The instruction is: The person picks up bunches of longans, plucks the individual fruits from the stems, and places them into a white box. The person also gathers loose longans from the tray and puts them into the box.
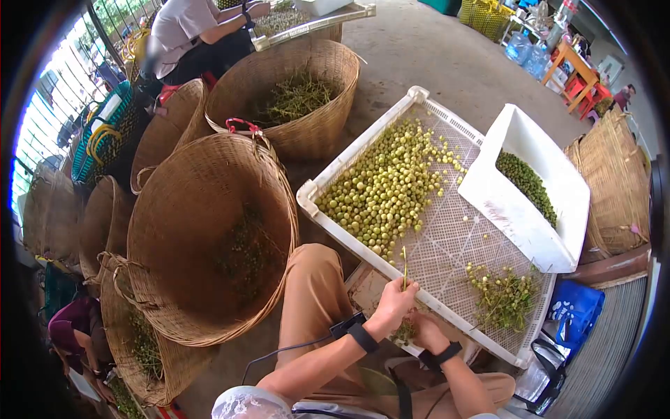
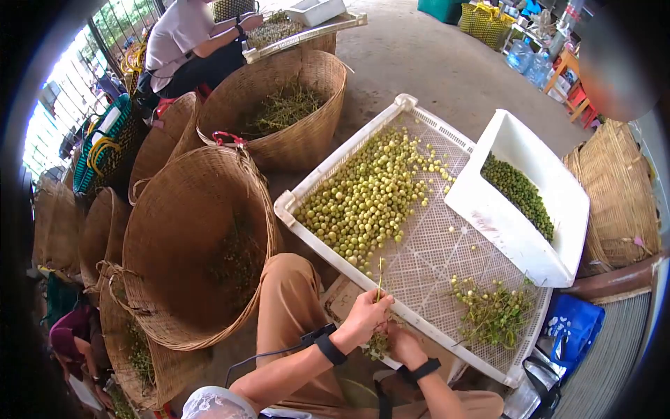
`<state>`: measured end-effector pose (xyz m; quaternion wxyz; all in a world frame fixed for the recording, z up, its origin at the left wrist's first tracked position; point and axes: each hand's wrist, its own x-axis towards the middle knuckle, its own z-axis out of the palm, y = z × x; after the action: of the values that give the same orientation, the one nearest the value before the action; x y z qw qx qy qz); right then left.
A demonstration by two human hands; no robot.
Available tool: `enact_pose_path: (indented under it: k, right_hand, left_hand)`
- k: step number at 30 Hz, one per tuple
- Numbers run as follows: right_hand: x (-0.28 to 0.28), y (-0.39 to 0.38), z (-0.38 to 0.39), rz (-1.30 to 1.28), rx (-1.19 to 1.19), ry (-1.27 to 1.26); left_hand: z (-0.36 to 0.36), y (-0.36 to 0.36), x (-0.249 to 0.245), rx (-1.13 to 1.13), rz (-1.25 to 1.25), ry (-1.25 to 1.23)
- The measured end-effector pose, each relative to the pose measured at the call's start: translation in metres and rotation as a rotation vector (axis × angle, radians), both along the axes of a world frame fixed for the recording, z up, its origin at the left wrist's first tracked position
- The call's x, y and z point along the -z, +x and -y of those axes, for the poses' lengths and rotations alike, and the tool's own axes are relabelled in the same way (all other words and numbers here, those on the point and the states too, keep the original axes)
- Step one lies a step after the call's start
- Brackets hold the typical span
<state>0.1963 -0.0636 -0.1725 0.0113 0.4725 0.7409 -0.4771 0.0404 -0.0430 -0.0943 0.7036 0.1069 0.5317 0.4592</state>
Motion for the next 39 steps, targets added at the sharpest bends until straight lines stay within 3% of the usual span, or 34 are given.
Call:
enact_pose_path:
  k: [1,2,6,8,10,12,15,20,22,23,26,29,33,39]
  right_hand:
    - [-0.036,-0.006,0.006,0.301,-0.152,0.048]
    - [-0.054,-0.005,0.014,0.299,-0.145,0.054]
    - [-0.108,0.011,0.025,0.203,-0.060,0.046]
    - [-0.127,0.022,0.029,0.143,0.190,-0.002]
    - [-0.148,0.031,0.022,0.092,0.321,-0.001]
    - [-0.159,0.044,0.014,-0.157,0.377,0.004]
    - [-0.186,0.033,0.009,-0.270,0.418,0.096]
    - [-0.196,0.010,0.009,-0.284,0.324,0.311]
    - [-0.194,0.006,0.013,-0.276,0.268,0.498]
    - [-0.192,0.008,0.012,-0.275,0.301,0.396]
    - [-0.191,0.016,0.017,-0.267,0.239,0.552]
    - [-0.198,0.023,0.023,-0.200,0.191,0.553]
    - [-0.200,0.025,0.028,-0.219,0.230,0.545]
    - [-0.188,0.024,0.025,-0.548,0.382,0.412]
  left_hand:
    - [0.001,0.000,0.000,0.004,-0.003,0.006]
    - [0.001,-0.001,-0.002,0.000,0.035,-0.029]
    - [-0.002,-0.001,0.003,0.012,0.084,-0.057]
    - [0.002,-0.005,0.009,0.015,0.077,-0.063]
    - [0.005,-0.007,-0.001,-0.079,0.223,-0.120]
    - [0.016,-0.006,-0.024,-0.109,0.126,-0.077]
    - [0.034,-0.004,-0.047,-0.089,0.041,0.021]
    - [0.047,0.000,-0.091,0.253,0.135,0.290]
    - [0.048,0.006,-0.100,0.285,0.113,0.322]
    - [0.048,0.009,-0.104,0.293,0.137,0.320]
    - [0.048,0.008,-0.105,0.349,0.172,0.323]
    - [0.050,0.014,-0.106,0.515,0.053,0.384]
    - [0.047,0.016,-0.097,0.505,0.116,0.330]
    - [0.044,0.019,-0.098,0.410,0.259,0.339]
